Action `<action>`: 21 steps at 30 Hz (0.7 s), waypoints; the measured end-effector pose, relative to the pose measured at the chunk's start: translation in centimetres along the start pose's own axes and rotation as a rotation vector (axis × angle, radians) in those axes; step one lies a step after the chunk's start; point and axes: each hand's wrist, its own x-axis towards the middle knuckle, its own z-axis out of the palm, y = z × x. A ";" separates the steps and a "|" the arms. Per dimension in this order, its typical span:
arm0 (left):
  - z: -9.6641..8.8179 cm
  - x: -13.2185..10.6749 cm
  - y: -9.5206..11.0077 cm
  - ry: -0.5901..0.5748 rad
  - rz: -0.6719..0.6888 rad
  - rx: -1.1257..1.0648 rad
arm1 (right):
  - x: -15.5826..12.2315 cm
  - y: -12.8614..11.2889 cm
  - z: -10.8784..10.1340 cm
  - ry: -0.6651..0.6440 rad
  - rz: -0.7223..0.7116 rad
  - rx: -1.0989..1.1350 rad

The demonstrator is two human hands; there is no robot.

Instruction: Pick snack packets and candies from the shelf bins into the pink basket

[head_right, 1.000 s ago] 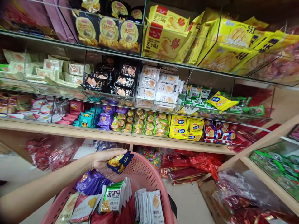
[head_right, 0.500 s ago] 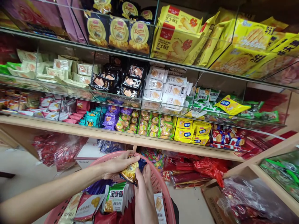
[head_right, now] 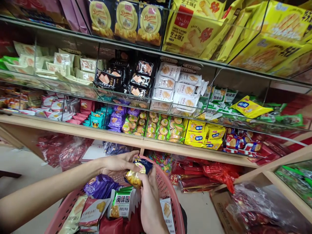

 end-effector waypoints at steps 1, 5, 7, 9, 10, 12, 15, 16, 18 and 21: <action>-0.7 0.1 0.1 0.003 0.027 0.090 | -0.1 0.0 -0.4 0.036 0.000 -0.020; -3.8 0.7 0.1 0.043 0.068 0.630 | -0.7 -0.3 -2.5 0.167 -0.112 -0.110; -4.8 1.2 -0.7 -0.035 0.068 0.868 | -1.2 -0.6 -3.4 0.190 -0.168 -0.132; -5.4 1.7 -2.0 -0.115 0.065 1.054 | -1.7 -1.0 -4.0 0.215 -0.217 -0.138; -5.6 2.0 -2.8 -0.138 0.053 1.134 | -1.9 -1.2 -4.3 0.229 -0.238 -0.135; -5.9 2.7 -4.5 -0.133 0.002 1.264 | -2.3 -1.6 -4.7 0.251 -0.261 -0.125; -6.4 3.7 -6.4 -0.119 -0.074 1.340 | -2.7 -2.0 -5.2 0.273 -0.276 -0.119; -6.5 4.0 -6.8 -0.119 -0.087 1.343 | -2.9 -2.1 -5.3 0.281 -0.282 -0.118; -6.8 4.5 -7.2 -0.121 -0.112 1.353 | -3.3 -2.0 -5.4 0.297 -0.294 -0.120; -7.1 5.2 -7.4 -0.128 -0.119 1.359 | -3.8 -1.6 -5.5 0.310 -0.314 -0.151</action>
